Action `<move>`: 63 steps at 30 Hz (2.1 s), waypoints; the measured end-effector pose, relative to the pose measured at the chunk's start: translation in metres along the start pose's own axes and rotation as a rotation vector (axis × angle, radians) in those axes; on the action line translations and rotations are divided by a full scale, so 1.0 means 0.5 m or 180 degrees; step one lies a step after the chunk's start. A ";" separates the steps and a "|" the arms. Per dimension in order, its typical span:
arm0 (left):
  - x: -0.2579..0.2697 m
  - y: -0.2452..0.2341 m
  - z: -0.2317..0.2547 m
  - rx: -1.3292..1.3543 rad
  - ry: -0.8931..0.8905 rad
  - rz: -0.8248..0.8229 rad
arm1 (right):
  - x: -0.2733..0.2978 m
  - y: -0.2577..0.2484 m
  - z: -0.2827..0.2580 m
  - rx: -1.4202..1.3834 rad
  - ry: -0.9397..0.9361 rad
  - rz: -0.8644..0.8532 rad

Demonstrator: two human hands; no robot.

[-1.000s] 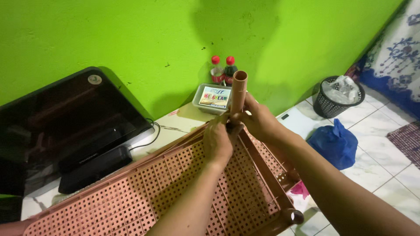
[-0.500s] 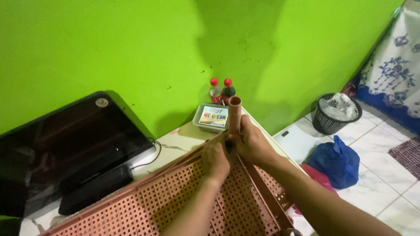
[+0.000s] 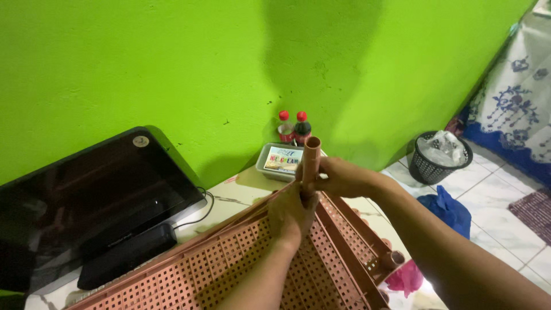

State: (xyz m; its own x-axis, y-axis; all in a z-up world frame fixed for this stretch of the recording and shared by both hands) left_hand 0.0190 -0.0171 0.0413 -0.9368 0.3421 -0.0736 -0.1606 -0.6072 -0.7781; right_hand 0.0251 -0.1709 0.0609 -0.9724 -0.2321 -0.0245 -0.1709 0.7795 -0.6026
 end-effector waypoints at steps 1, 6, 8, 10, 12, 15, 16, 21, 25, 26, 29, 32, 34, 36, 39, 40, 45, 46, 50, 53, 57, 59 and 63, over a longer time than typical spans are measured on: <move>-0.001 -0.004 0.002 0.0131 0.0302 0.0264 | 0.001 0.002 0.007 0.0153 0.0188 0.0025; -0.002 0.022 -0.025 0.0238 0.0967 0.0845 | 0.019 0.027 0.034 0.0364 0.0440 0.0588; 0.000 0.029 -0.029 0.0295 0.1131 0.0995 | 0.020 0.036 0.037 0.0318 0.0591 0.0732; 0.001 0.032 -0.032 0.0315 0.1155 0.1064 | 0.028 0.050 0.025 0.0027 0.0515 0.1001; 0.006 0.035 -0.036 0.0319 0.1110 0.1061 | 0.038 0.062 0.005 -0.0013 0.0302 0.1327; 0.011 0.035 -0.039 0.0312 0.1010 0.0961 | 0.057 0.086 -0.020 0.0189 0.0237 0.1730; 0.010 0.033 -0.036 0.0307 0.0961 0.0910 | 0.056 0.092 -0.018 0.0189 0.0506 0.1742; 0.006 0.012 -0.007 0.0142 0.0502 0.0371 | 0.030 0.049 -0.013 0.0075 0.0453 0.0852; 0.009 0.024 -0.013 0.0088 0.0082 0.0119 | 0.014 0.001 -0.023 -0.0025 0.0017 -0.0131; 0.009 0.030 -0.018 0.0073 0.0164 0.0204 | 0.017 -0.003 -0.029 -0.0259 -0.0201 -0.0237; 0.010 0.043 -0.035 0.0300 0.0788 0.0798 | 0.024 0.012 -0.006 0.0169 0.0368 -0.0357; 0.013 0.062 -0.048 0.0322 0.0888 0.0896 | 0.033 0.033 0.016 0.0074 0.0628 0.0032; 0.009 0.068 -0.053 0.0209 0.0855 0.0859 | 0.035 0.039 0.025 0.0105 0.0438 0.0176; 0.009 0.066 -0.054 0.0097 0.0956 0.0975 | 0.033 0.038 0.036 0.0159 0.0415 0.0161; 0.012 0.052 -0.049 0.0167 0.1282 0.1204 | 0.017 0.028 0.047 0.0240 0.0469 -0.0054; 0.013 0.047 -0.048 0.0137 0.1274 0.1205 | 0.013 0.024 0.046 0.0227 0.0391 -0.0102; 0.029 0.021 -0.033 0.0225 0.1489 0.1245 | 0.024 0.029 0.028 0.0135 0.0374 -0.0308; 0.033 0.020 -0.032 0.0133 0.1422 0.1168 | 0.032 0.029 0.021 0.0227 0.0491 -0.0263; 0.041 0.024 -0.036 0.0224 0.1693 0.1475 | 0.052 0.025 -0.024 0.0136 0.0073 -0.0175; 0.027 0.068 -0.059 0.0478 0.1197 0.1026 | 0.065 0.036 -0.041 -0.0367 -0.0161 -0.0145; 0.004 0.116 -0.090 -0.0143 0.1027 0.1106 | 0.075 0.035 -0.042 -0.0280 -0.0070 0.0108; 0.001 0.133 -0.107 -0.0117 0.1001 0.1107 | 0.073 0.040 -0.040 -0.0307 -0.0109 0.0147; -0.019 0.140 -0.090 -0.0511 0.0853 0.0889 | 0.074 0.052 -0.005 -0.0131 0.0250 0.0525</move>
State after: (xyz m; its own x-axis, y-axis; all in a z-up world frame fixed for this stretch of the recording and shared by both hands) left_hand 0.0307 -0.0307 -0.0404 -0.8199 0.3674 -0.4390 0.1586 -0.5909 -0.7910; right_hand -0.0158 -0.1579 0.0463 -0.9969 -0.0543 -0.0569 -0.0130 0.8268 -0.5624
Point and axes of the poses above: each hand's wrist, its own x-axis away from the middle knuckle, its own y-axis out of the palm, z = x × y, the point moved 4 cm from there along -x, towards the middle knuckle
